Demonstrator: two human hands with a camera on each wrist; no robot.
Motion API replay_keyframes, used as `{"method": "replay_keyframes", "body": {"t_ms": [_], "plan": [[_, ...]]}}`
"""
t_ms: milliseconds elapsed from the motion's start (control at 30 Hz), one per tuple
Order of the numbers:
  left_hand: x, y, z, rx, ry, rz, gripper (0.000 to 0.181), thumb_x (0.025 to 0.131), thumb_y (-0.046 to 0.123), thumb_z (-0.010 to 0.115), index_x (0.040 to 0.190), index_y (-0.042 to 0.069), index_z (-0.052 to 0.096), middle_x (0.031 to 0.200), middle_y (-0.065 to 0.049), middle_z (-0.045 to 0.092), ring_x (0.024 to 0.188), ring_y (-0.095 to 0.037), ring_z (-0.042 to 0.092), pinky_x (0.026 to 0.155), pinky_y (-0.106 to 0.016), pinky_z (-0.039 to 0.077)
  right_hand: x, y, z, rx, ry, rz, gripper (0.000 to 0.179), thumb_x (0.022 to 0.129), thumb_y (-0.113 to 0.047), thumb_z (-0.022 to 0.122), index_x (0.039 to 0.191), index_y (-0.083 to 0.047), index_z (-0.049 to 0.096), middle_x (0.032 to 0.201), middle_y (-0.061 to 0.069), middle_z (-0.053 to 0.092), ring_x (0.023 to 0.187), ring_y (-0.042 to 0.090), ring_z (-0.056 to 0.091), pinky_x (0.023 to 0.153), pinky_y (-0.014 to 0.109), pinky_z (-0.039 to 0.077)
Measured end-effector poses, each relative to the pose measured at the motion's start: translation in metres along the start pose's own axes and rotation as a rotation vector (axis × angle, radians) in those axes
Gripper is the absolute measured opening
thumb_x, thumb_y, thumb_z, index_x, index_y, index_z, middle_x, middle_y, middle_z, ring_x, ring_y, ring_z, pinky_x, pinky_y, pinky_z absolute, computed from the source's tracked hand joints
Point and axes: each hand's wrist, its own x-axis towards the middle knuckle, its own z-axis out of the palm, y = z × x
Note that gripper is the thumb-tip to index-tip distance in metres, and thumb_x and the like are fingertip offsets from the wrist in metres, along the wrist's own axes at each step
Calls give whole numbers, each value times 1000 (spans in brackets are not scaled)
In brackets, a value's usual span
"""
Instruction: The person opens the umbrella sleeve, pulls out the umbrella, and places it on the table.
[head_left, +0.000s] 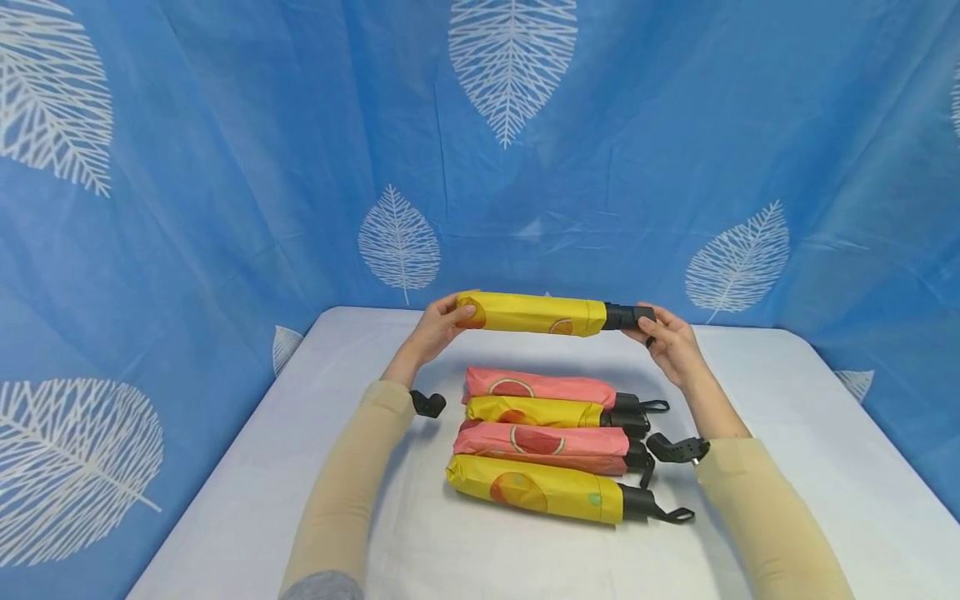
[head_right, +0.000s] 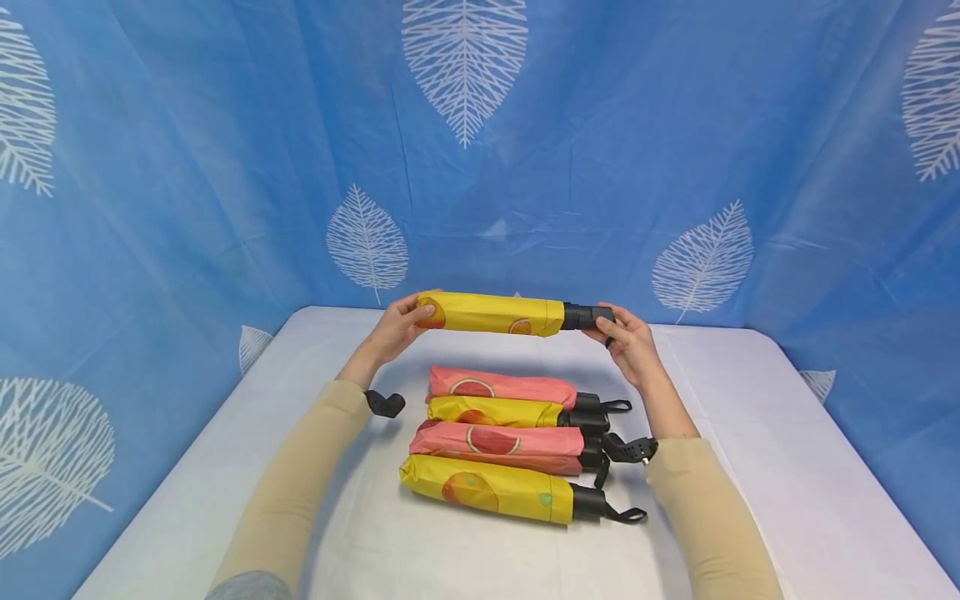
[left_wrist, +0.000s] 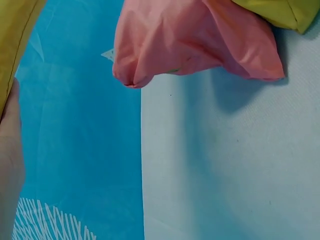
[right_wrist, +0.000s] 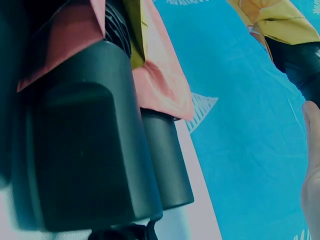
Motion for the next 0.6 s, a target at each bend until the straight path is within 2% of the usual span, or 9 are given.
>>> {"method": "replay_keyframes", "body": {"t_ms": [167,367,600], "plan": [[-1,-2,-3,-14,19,24,47,96,7,55,140,-1,42,129,-16,48,111,-23,53,96,-34,44,-3,-1,-5,9,-7,-23,32,98,6,40,117,-8,61,115,7,59,94,20,67,47,13,39],[-3,0,-4,-22,21,51,49,95,8,56,141,-1,41,132,-14,48,110,-22,53,96,-34,44,-5,-3,-9,-10,-22,-52,33,98,7,39,117,-8,61,116,8,57,94,21,67,54,13,44],[-2,-1,-2,-28,-3,80,47,95,8,57,140,3,45,134,-16,49,110,-24,52,91,-31,47,-7,-3,-10,-4,-30,-49,34,98,7,38,119,-8,61,119,8,54,94,21,67,50,13,40]]}}
